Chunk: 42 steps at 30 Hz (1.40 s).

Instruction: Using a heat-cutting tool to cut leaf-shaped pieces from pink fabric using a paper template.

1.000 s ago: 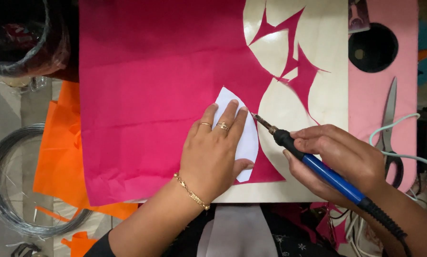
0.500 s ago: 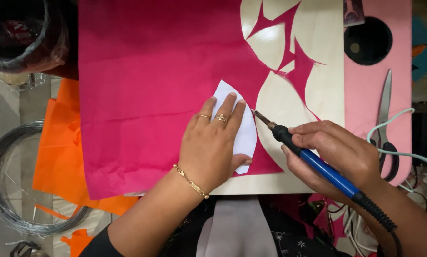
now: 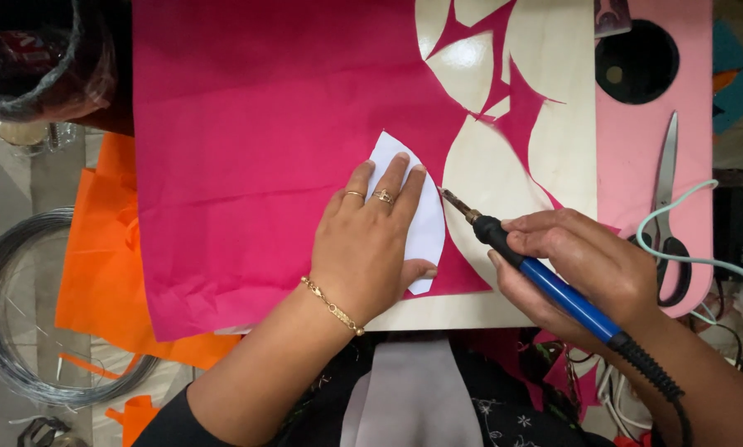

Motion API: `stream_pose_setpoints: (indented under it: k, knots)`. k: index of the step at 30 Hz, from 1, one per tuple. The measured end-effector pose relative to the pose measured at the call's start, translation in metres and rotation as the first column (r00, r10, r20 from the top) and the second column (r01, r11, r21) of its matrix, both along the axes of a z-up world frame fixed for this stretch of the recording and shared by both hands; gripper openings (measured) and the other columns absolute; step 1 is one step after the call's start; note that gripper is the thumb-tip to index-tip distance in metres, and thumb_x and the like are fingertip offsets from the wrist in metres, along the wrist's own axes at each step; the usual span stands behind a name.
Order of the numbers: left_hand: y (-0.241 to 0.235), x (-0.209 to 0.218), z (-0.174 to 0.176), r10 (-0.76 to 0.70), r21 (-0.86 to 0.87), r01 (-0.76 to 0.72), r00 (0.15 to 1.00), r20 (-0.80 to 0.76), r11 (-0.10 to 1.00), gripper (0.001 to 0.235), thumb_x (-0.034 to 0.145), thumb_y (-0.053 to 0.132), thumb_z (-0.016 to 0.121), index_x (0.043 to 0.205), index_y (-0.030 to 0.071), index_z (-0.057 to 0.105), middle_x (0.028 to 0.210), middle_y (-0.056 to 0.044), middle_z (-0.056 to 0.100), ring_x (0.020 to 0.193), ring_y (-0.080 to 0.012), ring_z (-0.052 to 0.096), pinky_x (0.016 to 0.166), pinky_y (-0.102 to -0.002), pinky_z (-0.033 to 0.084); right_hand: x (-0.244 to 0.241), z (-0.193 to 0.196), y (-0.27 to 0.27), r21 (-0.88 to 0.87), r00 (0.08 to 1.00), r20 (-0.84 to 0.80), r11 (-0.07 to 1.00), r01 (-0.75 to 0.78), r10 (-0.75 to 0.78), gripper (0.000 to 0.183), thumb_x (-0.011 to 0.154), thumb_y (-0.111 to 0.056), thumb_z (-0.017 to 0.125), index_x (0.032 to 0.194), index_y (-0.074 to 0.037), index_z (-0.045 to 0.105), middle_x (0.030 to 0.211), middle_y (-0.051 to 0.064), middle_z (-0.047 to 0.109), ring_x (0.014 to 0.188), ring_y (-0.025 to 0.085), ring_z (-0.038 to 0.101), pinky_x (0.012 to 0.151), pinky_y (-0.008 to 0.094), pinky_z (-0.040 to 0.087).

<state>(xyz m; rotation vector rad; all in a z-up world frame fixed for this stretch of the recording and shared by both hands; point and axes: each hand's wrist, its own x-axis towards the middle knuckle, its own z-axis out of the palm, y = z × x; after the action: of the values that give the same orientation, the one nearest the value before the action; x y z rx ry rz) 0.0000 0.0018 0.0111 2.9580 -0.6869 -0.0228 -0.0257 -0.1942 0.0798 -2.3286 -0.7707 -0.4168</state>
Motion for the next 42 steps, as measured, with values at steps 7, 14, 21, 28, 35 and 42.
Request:
stream_pose_setpoints:
  k: [7,14,21,28,35,42]
  knots:
    - [0.0,0.0,0.0,-0.002,-0.005,0.002,1.0,-0.012,1.0,0.114,0.045,0.068,0.082,0.137,0.015,0.039,0.144,-0.003,0.04,0.126,-0.0318,0.041,0.092,-0.041,0.042,-0.004,-0.001,-0.001,0.0,0.999,0.03,1.0,-0.015,0.015,0.018,0.076,0.003,0.076,0.08,0.006,0.059,0.082,0.021,0.065,0.076,0.028,0.068,0.071,0.032,0.057]
    - [0.0,-0.001,-0.001,-0.006,0.017,0.006,1.0,-0.013,1.0,0.114,0.048,0.07,0.081,0.138,0.015,0.038,0.145,-0.003,0.038,0.127,-0.032,0.04,0.091,-0.041,0.042,-0.01,-0.004,-0.003,-0.032,0.999,0.038,0.999,0.018,-0.017,0.018,0.076,0.0,0.077,0.08,0.004,0.06,0.083,0.018,0.067,0.077,0.026,0.068,0.071,0.031,0.056]
    - [-0.001,0.0,-0.001,0.003,0.006,-0.003,1.0,-0.023,1.0,0.114,0.046,0.069,0.082,0.137,0.016,0.038,0.144,-0.002,0.038,0.127,-0.0322,0.04,0.089,-0.042,0.044,-0.015,-0.004,-0.002,0.009,1.0,0.02,1.0,0.008,-0.009,0.018,0.074,0.003,0.077,0.079,0.006,0.06,0.083,0.018,0.066,0.078,0.026,0.068,0.075,0.031,0.057]
    - [0.0,0.0,-0.004,-0.001,0.01,0.001,1.0,-0.018,1.0,0.114,0.047,0.07,0.081,0.138,0.016,0.037,0.145,-0.002,0.038,0.127,-0.0325,0.039,0.093,-0.042,0.042,-0.019,-0.002,0.0,-0.019,0.999,0.023,1.0,0.024,-0.024,0.017,0.075,0.002,0.076,0.077,0.005,0.06,0.082,0.017,0.066,0.077,0.024,0.067,0.074,0.03,0.056]
    - [-0.001,0.0,-0.002,0.001,0.007,0.0,0.999,-0.054,1.0,0.114,0.049,0.069,0.082,0.138,0.016,0.036,0.145,-0.003,0.037,0.128,-0.0331,0.038,0.093,-0.042,0.042,-0.023,-0.004,0.0,-0.006,0.999,0.043,1.0,0.006,-0.005,0.019,0.074,0.005,0.077,0.079,0.006,0.059,0.082,0.019,0.065,0.078,0.027,0.068,0.074,0.031,0.057]
    - [-0.001,0.001,-0.001,0.011,0.016,-0.01,0.996,-0.085,1.0,0.113,0.05,0.069,0.081,0.139,0.017,0.035,0.146,-0.001,0.035,0.129,-0.0328,0.036,0.093,-0.043,0.041,-0.028,-0.003,0.003,-0.005,0.998,0.058,1.0,0.018,-0.018,0.017,0.075,0.005,0.076,0.077,0.006,0.058,0.08,0.018,0.065,0.077,0.026,0.067,0.073,0.03,0.057]
